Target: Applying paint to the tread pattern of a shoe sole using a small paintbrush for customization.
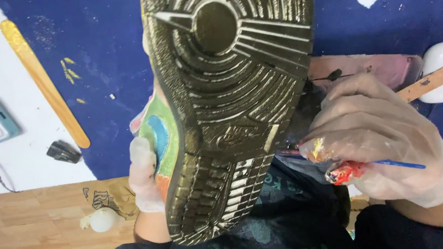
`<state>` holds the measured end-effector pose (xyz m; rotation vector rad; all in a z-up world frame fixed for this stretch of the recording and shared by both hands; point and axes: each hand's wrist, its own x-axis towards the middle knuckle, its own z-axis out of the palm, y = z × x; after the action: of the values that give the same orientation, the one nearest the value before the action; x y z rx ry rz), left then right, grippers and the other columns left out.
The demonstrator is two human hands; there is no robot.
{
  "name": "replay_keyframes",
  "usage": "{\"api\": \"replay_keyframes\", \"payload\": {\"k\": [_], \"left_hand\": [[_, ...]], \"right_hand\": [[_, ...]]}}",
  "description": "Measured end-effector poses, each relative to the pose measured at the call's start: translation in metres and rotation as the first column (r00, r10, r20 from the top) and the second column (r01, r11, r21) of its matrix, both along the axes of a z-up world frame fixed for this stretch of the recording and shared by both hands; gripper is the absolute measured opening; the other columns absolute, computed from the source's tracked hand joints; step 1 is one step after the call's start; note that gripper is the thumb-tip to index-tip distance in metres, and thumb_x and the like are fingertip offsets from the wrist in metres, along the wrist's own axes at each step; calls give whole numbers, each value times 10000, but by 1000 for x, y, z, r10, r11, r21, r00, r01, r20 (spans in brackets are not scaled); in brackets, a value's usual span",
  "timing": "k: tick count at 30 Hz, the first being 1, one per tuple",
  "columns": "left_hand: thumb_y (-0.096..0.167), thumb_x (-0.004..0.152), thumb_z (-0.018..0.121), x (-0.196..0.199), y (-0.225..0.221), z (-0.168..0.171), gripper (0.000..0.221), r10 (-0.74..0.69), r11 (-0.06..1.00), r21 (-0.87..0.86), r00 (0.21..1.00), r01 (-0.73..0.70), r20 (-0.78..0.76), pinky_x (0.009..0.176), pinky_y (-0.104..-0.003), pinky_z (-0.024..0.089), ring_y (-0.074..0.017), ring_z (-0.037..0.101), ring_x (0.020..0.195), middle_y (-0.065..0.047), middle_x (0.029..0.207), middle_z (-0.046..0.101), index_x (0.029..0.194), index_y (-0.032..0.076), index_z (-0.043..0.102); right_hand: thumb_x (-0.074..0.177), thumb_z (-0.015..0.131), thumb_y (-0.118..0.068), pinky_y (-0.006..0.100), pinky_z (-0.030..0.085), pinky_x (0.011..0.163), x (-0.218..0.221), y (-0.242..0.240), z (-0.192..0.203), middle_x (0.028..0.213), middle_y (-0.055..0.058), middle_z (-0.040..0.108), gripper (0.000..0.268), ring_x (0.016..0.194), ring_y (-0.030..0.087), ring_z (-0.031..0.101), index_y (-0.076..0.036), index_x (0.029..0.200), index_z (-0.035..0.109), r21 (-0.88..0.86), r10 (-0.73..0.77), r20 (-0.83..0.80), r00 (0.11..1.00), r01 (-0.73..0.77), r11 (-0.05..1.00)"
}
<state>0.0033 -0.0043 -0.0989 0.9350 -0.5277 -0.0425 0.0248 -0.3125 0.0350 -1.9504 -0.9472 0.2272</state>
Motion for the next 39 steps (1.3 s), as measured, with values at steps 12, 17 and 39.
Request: {"api": "replay_keyframes", "payload": {"k": [12,17,39], "left_hand": [[239,986,718,-11,6,35,810,-55,991,-122,998,57,14,1431,-643,198,-348,175,1661,-31,1768,64,1677,147,305],[230,985,730,-18,14,48,826,-54,985,-162,998,58,27,1442,-649,192,-350,163,1672,-27,1777,38,1685,154,297],[212,1040,740,-7,9,96,576,-456,770,-633,621,-84,-638,1036,-475,608,-332,701,1185,-238,1361,653,1507,-2,479]], "right_hand": [[839,536,-353,467,431,894,-6,-2,33,824,87,715,361,788,275,664,-39,802,710,-151,-157,-10,987,154,976],[521,831,-78,521,356,765,-49,-4,-4,639,147,479,390,590,311,491,-29,587,450,292,-550,229,803,482,826],[863,626,-347,120,537,495,-82,-26,16,753,-129,828,308,531,-59,723,-211,659,811,-262,-13,44,999,24,965]]}}
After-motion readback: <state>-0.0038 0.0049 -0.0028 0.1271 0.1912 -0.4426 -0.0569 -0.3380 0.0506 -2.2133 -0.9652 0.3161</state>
